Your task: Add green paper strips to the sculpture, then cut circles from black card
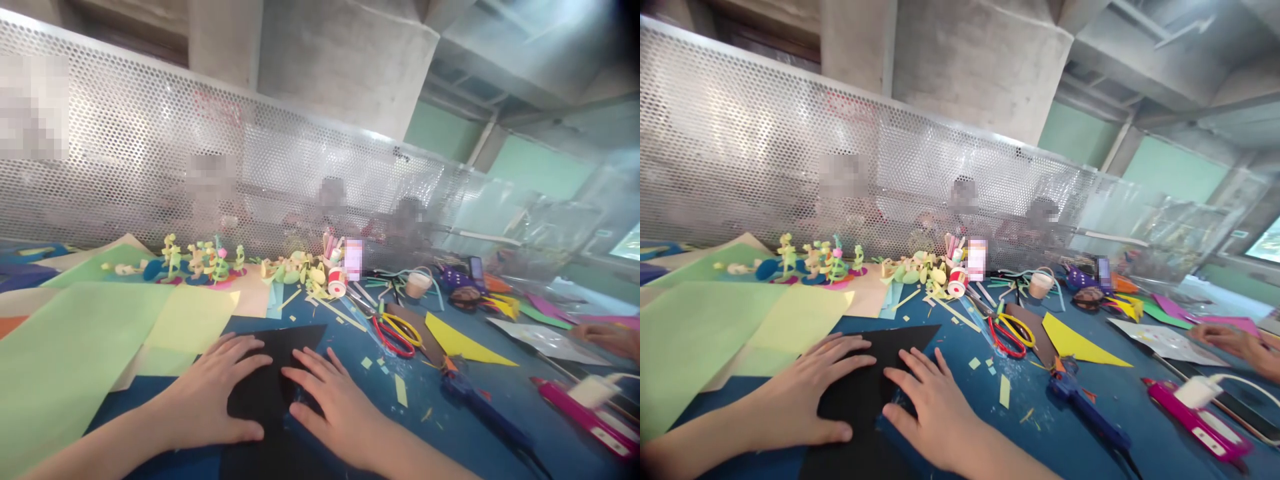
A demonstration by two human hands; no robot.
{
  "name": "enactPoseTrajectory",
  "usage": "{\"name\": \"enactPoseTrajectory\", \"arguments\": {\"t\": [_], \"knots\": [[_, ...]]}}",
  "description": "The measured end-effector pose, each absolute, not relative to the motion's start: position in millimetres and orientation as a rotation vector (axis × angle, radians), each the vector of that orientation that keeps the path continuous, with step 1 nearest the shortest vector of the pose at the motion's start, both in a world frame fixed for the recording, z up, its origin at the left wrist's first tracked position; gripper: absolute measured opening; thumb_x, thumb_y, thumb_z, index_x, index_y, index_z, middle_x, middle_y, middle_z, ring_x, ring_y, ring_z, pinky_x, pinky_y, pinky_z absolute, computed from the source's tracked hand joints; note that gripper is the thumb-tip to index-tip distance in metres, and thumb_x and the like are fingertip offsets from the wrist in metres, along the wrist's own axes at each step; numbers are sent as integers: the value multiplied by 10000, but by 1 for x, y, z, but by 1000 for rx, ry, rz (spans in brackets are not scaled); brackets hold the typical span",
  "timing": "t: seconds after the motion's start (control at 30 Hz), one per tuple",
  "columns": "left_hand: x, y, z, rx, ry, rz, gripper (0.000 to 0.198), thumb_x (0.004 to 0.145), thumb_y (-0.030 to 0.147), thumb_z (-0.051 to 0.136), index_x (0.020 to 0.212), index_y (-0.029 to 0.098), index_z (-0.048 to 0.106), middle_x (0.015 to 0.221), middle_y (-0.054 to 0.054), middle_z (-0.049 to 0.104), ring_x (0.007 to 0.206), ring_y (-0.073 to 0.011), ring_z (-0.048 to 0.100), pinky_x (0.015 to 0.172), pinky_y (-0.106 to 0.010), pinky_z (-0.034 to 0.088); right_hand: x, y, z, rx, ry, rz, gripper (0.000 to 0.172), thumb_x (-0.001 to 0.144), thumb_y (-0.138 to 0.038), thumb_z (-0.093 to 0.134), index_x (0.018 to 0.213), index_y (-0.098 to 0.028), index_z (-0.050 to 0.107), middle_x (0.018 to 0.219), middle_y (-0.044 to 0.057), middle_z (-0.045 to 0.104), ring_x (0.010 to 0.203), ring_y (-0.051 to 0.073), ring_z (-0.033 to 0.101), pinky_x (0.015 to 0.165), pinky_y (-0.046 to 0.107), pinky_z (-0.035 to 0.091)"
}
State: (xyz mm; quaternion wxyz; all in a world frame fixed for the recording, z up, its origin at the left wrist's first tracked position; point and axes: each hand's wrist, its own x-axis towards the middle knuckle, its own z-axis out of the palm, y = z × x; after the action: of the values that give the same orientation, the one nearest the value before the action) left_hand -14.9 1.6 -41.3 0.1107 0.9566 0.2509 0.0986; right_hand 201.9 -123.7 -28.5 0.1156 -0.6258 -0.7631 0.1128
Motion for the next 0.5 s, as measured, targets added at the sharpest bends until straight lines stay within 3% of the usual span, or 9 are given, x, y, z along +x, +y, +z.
{"name": "enactPoseTrajectory", "arguments": {"t": [0.33, 0.5], "knots": [[-18, -3, -35, 2771, 691, 312, 852, 580, 708, 592, 1322, 328, 420, 1389, -68, 421, 1290, -355, 336, 1082, -552, 193, 199, -120, -36, -1790, -2287, 238, 464, 914, -513, 305, 1341, -354, 394, 1465, -6, 311, 1349, 228, 265, 1096, 534, 179], [-24, -10, -31, 2735, 664, 361, 869, 547, 731, 593, 1292, 306, 453, 1328, -71, 475, 1241, -332, 394, 1088, -495, 186, 209, -108, -62, -1745, -2355, 31, 445, 879, -501, 398, 1288, -348, 486, 1397, 13, 421, 1270, 286, 403, 1025, 545, 335]]}}
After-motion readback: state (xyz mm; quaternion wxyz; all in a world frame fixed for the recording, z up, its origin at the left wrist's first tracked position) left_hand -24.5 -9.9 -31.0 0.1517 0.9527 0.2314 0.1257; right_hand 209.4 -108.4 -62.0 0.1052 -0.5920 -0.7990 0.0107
